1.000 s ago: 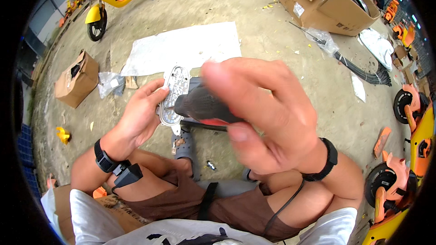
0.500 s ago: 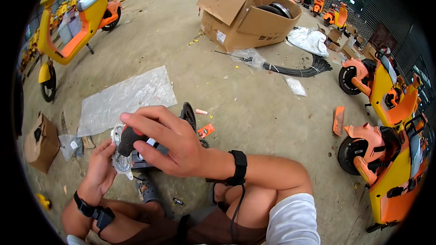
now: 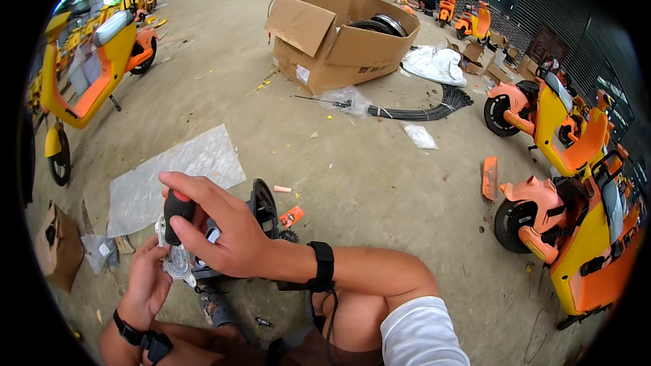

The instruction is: The person removes a clear plastic cover and an internal circuit board from a black housing using a screwdriver.

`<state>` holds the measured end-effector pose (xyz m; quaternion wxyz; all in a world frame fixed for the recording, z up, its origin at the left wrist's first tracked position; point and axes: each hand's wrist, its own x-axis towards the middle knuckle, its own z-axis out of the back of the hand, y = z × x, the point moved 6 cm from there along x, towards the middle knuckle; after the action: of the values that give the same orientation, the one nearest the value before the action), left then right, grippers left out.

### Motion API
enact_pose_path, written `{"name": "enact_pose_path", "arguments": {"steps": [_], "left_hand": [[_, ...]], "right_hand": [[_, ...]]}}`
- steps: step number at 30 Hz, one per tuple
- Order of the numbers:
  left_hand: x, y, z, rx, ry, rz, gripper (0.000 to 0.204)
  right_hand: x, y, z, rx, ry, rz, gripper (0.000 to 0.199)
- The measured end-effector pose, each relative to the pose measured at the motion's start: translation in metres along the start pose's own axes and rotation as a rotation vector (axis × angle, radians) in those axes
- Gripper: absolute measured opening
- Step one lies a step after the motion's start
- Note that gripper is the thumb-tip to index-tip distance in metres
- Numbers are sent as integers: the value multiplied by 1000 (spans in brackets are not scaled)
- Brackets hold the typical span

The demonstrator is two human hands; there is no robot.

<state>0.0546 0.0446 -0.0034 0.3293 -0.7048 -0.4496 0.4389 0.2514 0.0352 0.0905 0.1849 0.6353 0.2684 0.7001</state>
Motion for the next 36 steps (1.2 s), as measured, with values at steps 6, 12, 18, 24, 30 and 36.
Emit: {"name": "enact_pose_path", "arguments": {"steps": [6, 12, 18, 24, 30, 36], "left_hand": [[3, 4, 4, -24, -12, 1, 35], [6, -7, 4, -111, -44, -25, 31], [9, -21, 1, -42, -117, -135, 38], [20, -29, -47, 59, -181, -189, 62], [42, -10, -76, 138, 20, -152, 44], [67, 33, -104, 320, 205, 18, 25]], "right_hand": [[-1, -13, 3, 157, -101, -168, 48], [36, -28, 31, 327, -308, -306, 41], [97, -82, 46, 456, -535, -459, 31], [113, -175, 69, 1063, -884, -619, 21], [108, -222, 97, 1336, -1144, -613, 22], [104, -228, 115, 1434, -1172, -580, 24]]}}
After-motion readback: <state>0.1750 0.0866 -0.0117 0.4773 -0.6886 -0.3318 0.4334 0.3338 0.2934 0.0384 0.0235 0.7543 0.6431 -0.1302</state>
